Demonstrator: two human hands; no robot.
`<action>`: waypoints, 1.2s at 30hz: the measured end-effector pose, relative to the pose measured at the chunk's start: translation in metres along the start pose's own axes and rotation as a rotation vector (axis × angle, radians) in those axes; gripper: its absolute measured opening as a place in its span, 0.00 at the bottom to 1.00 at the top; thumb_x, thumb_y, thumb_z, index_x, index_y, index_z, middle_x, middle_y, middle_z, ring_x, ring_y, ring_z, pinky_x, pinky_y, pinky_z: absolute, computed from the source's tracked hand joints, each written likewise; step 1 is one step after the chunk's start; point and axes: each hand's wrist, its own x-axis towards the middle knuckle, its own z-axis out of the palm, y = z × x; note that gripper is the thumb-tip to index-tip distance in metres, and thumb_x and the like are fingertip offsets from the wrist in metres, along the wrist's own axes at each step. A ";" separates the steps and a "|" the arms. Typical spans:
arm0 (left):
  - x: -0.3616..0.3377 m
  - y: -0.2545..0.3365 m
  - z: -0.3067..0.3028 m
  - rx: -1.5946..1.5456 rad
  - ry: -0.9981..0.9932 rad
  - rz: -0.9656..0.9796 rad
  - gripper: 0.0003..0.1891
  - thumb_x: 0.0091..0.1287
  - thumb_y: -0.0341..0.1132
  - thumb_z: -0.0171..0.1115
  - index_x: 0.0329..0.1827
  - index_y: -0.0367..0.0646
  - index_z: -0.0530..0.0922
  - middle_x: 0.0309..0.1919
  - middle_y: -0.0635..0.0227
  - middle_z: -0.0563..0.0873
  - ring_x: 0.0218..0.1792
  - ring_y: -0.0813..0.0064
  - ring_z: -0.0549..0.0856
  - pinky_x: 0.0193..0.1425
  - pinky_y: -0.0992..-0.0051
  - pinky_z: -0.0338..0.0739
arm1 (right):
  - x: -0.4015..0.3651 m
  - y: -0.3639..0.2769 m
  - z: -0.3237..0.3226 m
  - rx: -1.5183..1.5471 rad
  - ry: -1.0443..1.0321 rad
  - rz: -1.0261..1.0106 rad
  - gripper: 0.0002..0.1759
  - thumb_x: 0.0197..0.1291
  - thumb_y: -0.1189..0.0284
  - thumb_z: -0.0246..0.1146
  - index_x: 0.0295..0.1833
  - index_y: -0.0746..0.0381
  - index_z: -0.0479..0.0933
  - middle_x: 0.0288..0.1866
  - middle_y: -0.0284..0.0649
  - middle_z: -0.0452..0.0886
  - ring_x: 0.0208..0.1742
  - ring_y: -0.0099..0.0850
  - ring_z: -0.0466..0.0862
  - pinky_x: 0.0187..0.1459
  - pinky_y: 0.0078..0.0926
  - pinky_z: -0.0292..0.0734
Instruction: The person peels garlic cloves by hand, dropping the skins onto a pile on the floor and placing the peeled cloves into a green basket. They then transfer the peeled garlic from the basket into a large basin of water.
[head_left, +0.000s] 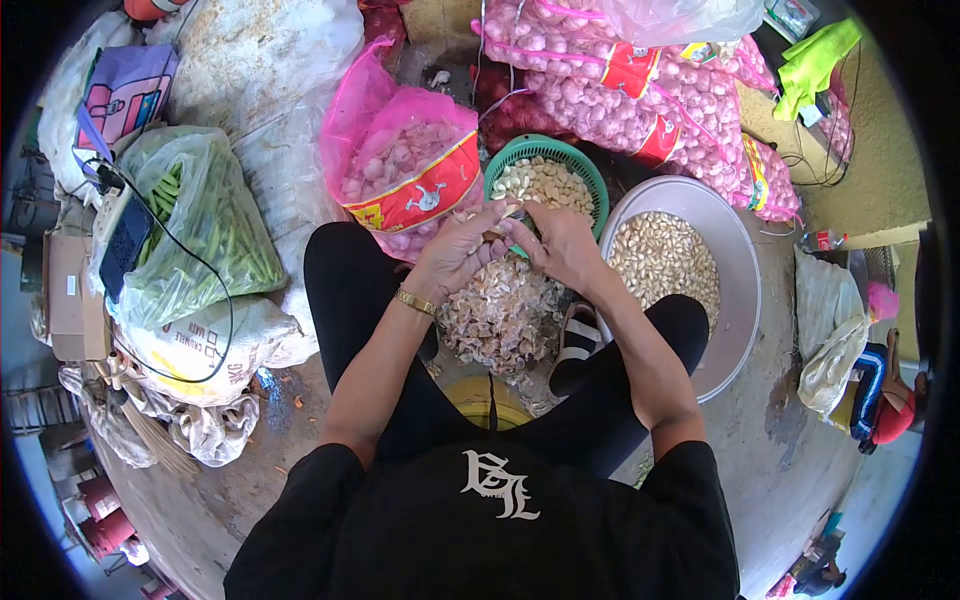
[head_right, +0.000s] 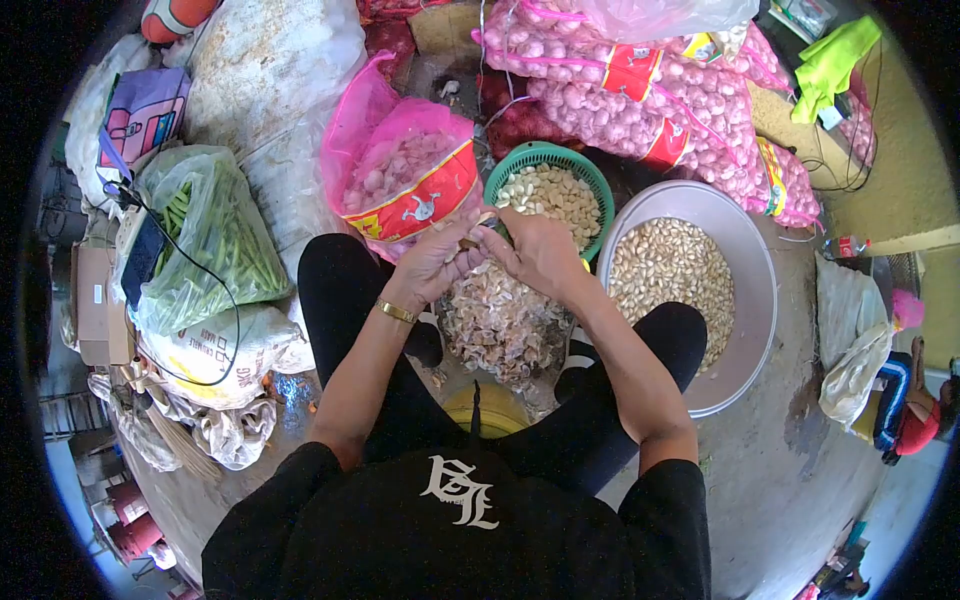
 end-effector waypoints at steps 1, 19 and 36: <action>-0.001 -0.001 0.001 0.008 0.001 0.004 0.17 0.73 0.36 0.60 0.61 0.39 0.76 0.37 0.73 0.83 0.39 0.85 0.83 0.41 0.85 0.81 | -0.001 0.001 0.001 0.008 -0.001 -0.001 0.21 0.67 0.55 0.59 0.45 0.64 0.77 0.24 0.55 0.79 0.30 0.54 0.82 0.32 0.48 0.75; -0.011 0.007 0.025 -0.006 -0.089 0.077 0.15 0.72 0.36 0.61 0.59 0.42 0.75 0.48 0.72 0.83 0.40 0.86 0.83 0.44 0.85 0.83 | 0.006 0.014 -0.001 0.065 0.152 -0.045 0.19 0.67 0.59 0.61 0.32 0.65 0.71 0.20 0.55 0.75 0.25 0.56 0.78 0.27 0.47 0.71; 0.005 0.003 -0.003 -0.139 0.101 0.223 0.12 0.72 0.40 0.61 0.54 0.49 0.77 0.40 0.71 0.86 0.31 0.82 0.84 0.35 0.84 0.81 | -0.006 -0.006 -0.001 -0.142 0.009 -0.145 0.21 0.64 0.53 0.62 0.38 0.62 0.71 0.18 0.49 0.76 0.23 0.51 0.80 0.25 0.46 0.74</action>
